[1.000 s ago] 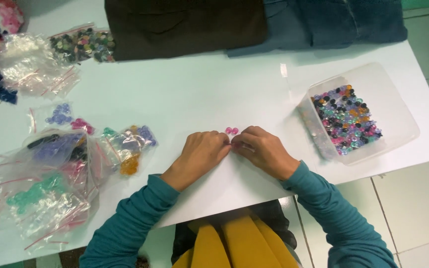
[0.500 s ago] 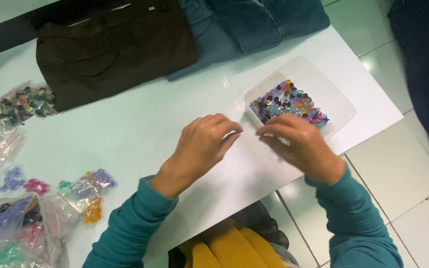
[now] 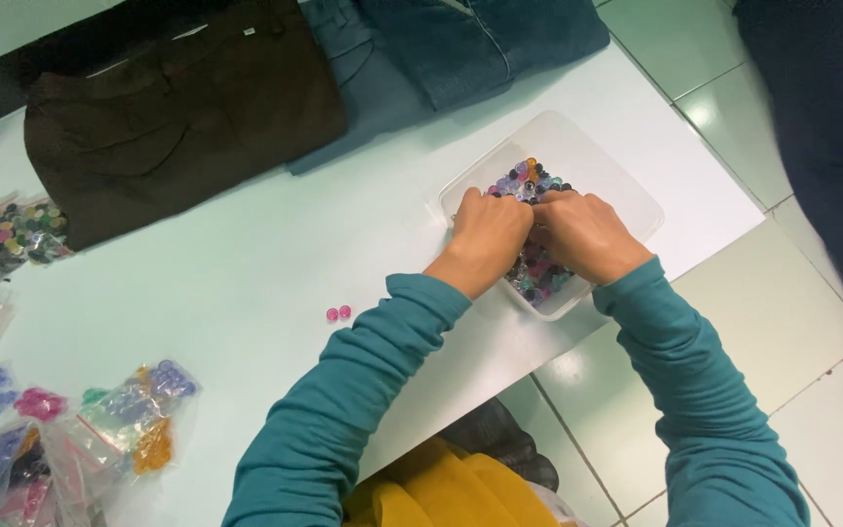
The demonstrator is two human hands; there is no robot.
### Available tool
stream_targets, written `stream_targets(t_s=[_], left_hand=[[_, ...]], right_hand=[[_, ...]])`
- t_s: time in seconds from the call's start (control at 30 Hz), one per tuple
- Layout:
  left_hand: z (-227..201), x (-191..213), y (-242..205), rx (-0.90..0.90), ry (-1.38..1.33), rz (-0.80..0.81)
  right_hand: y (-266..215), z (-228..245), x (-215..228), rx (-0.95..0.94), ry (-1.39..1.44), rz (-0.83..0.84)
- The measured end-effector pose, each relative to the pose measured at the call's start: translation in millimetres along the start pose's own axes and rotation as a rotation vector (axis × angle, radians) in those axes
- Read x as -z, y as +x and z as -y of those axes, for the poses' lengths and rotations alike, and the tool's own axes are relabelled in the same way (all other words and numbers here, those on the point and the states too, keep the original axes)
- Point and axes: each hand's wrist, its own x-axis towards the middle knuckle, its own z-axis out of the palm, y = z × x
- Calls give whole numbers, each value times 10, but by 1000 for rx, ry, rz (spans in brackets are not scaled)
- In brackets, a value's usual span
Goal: Sorting small purple buttons from a table and a mixed container into small plastic bags.
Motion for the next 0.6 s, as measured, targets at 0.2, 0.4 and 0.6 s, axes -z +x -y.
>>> stream_targets(t_s=[0.2, 0.4, 0.6], left_hand=[[6, -58, 23, -1, -2, 26], [-15, 170, -69, 9, -2, -16], [75, 667, -357, -22, 30, -140]], right_hand=[[52, -16, -48, 12, -50, 7], [-54, 92, 128, 17, 19, -11], [-142, 156, 267, 7, 40, -61]])
